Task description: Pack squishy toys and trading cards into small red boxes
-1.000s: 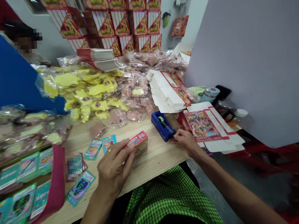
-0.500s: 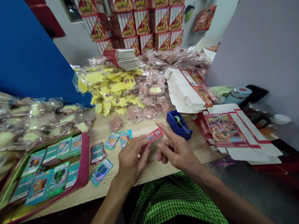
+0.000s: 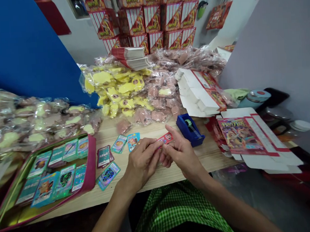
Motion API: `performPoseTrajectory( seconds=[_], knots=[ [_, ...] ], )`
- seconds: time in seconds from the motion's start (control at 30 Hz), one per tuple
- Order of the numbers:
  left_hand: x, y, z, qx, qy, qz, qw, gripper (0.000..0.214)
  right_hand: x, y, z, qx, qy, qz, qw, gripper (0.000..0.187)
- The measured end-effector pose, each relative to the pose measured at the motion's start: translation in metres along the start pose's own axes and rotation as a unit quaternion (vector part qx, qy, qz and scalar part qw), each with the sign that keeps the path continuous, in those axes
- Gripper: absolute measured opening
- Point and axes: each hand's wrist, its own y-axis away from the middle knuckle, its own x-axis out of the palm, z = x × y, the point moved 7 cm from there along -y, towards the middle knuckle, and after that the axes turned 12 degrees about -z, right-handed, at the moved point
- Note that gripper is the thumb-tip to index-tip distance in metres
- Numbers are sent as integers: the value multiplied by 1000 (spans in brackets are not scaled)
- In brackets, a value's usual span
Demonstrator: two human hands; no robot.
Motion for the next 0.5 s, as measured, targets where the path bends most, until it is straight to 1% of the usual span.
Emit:
performPoseTrajectory(
  seconds=[0.1,0.2,0.27,0.33,0.4,0.43,0.5],
  knots=[
    [0,-7,6,-64,57,38,996,27,0,3,-1,-10,-25,6,1000,102],
    [6,-14,16,-149,106,78,980,18,-3,4,-4,-27,-20,-14,999,104],
    [10,-19,25,-204,106,91,969,9,-4,4,-6,-33,-14,-29,999,104],
    [14,-23,31,-247,99,104,958,8,-3,6,-7,-34,-15,-31,999,105],
    [17,-26,30,-267,98,126,950,9,-2,8,-7,-33,-14,-33,999,107],
    [18,-28,26,-265,94,137,950,8,-4,8,-7,-33,-8,-38,999,109],
    [20,-30,16,-229,58,157,959,5,-10,8,-11,-34,13,-48,998,113]
  ],
)
